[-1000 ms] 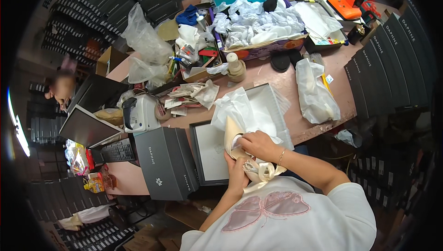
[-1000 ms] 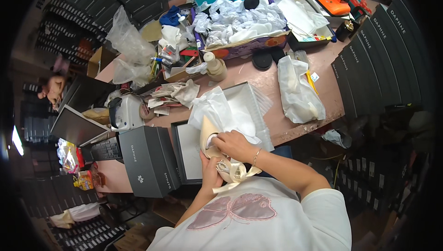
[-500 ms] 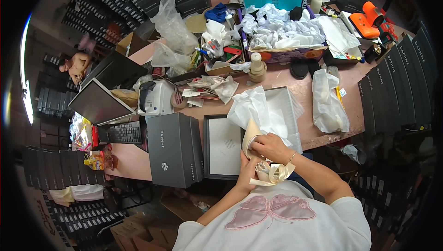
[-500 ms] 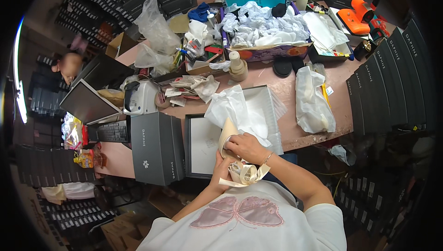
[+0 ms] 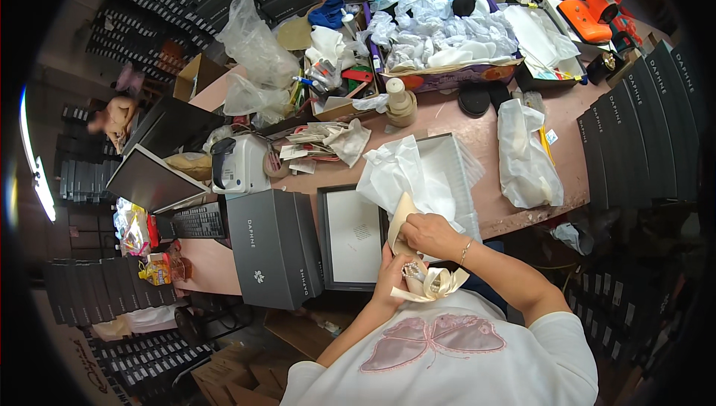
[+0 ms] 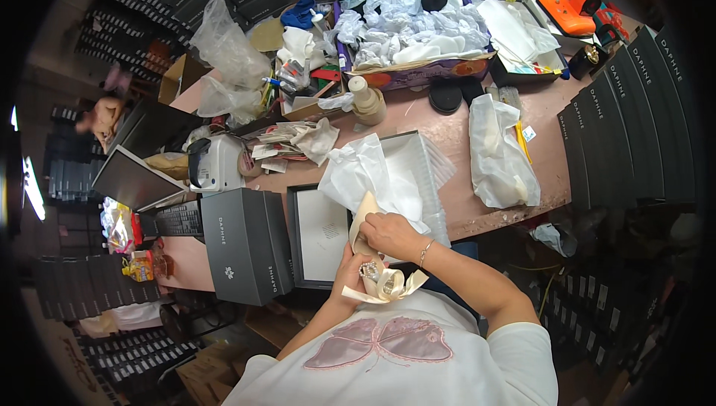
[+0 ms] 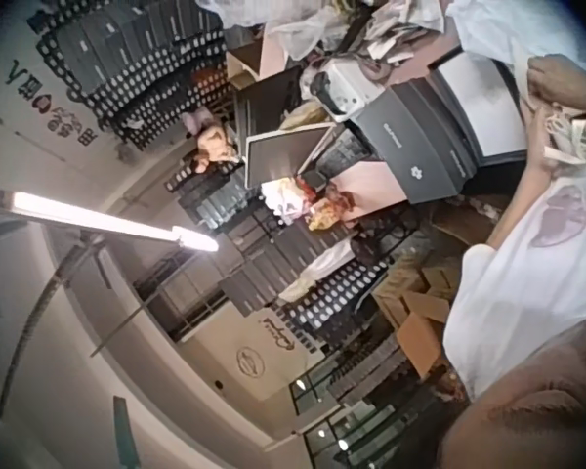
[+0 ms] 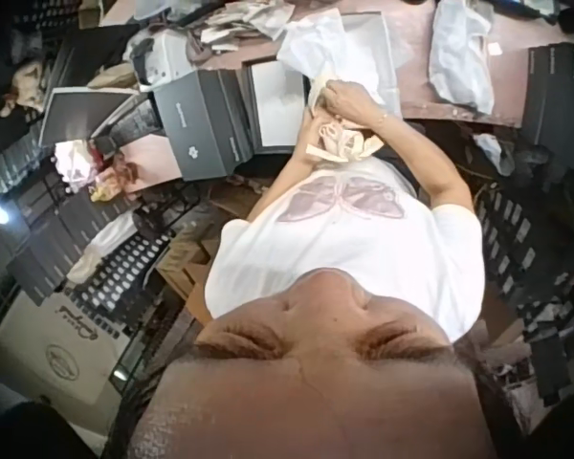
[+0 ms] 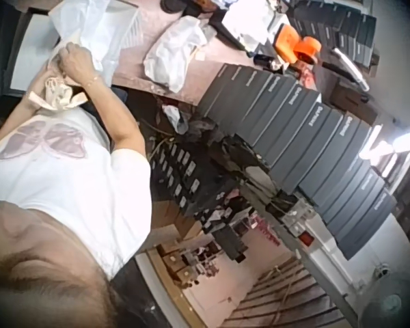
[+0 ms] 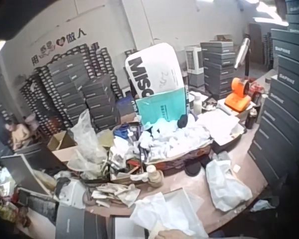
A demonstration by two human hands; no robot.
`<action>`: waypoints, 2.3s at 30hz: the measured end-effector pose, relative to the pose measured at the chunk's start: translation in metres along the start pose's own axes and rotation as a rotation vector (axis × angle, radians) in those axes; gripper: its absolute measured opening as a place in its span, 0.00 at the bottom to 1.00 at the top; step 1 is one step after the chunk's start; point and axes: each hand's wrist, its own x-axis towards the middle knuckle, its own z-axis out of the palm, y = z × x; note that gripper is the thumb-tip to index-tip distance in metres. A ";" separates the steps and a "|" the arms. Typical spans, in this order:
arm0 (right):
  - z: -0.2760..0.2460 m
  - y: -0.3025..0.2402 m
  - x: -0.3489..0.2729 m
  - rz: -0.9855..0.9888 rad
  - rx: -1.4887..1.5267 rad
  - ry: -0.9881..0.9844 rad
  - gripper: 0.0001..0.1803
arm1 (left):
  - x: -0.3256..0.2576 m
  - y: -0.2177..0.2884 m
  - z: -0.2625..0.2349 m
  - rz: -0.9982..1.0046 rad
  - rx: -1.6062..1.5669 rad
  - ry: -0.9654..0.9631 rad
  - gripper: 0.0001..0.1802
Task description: Packing pairs of high-heeled shoes into shoe boxes with protective tissue paper and foam.
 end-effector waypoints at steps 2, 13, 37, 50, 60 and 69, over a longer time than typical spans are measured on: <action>-0.003 0.006 -0.010 0.070 0.103 0.080 0.08 | 0.007 0.002 0.001 0.010 -0.011 0.011 0.33; -0.005 0.035 0.004 -0.268 -0.093 -0.037 0.09 | 0.018 0.005 0.007 -0.076 0.009 -0.014 0.32; -0.013 -0.016 0.011 0.547 0.366 0.139 0.12 | 0.010 -0.005 0.014 0.182 -0.043 -0.111 0.41; 0.007 -0.024 0.005 0.671 0.545 0.251 0.11 | 0.007 -0.017 0.011 0.249 -0.088 -0.141 0.44; -0.002 -0.019 -0.012 0.644 0.584 0.263 0.08 | 0.013 -0.008 0.012 0.189 -0.108 -0.081 0.44; -0.028 -0.021 0.001 0.118 -0.207 -0.015 0.08 | 0.001 0.008 0.004 0.011 -0.071 -0.151 0.41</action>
